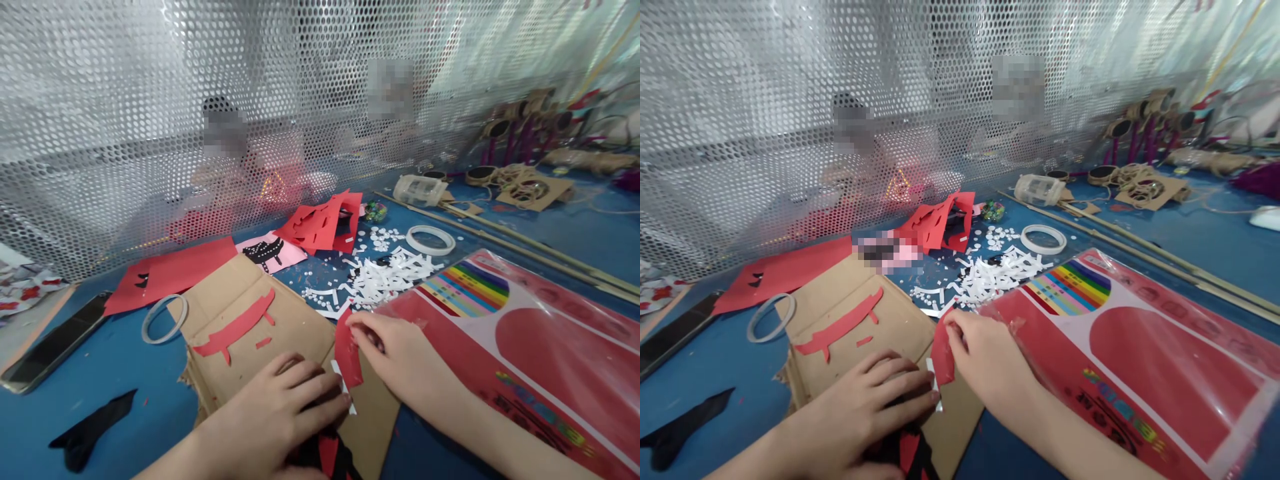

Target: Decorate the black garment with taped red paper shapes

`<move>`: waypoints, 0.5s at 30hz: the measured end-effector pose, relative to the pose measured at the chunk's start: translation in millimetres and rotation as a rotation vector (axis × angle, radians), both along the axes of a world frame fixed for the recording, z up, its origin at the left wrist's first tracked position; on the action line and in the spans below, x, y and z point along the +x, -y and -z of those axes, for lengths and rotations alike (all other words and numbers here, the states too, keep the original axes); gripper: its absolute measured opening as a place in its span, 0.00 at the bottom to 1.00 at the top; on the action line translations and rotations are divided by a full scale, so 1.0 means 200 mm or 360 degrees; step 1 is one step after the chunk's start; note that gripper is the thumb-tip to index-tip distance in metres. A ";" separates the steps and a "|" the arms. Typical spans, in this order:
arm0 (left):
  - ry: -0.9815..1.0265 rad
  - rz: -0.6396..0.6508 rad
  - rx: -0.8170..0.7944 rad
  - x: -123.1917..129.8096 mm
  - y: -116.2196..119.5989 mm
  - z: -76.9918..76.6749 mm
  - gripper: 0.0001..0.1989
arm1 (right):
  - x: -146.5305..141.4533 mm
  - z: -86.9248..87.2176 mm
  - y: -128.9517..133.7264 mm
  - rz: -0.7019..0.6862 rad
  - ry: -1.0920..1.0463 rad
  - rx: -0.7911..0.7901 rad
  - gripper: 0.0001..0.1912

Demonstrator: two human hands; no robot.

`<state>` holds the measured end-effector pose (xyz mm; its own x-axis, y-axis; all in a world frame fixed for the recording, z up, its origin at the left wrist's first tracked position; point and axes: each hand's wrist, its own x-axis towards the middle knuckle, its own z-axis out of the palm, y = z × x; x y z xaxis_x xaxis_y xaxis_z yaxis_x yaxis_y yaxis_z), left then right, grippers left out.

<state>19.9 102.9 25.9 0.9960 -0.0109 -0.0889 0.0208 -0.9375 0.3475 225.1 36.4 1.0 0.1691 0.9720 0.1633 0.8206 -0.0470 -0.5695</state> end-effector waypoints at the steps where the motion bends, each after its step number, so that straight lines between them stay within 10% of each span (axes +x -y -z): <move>1: -0.0013 -0.0011 0.0013 0.00 0.00 0.00 0.31 | -0.01 0.00 0.00 0.0007 -0.0005 -0.0006 0.11; 15: 0.0002 -0.0084 0.0158 -0.02 0.00 0.03 0.35 | 0.06 0.04 -0.04 0.0193 -0.0099 0.0189 0.15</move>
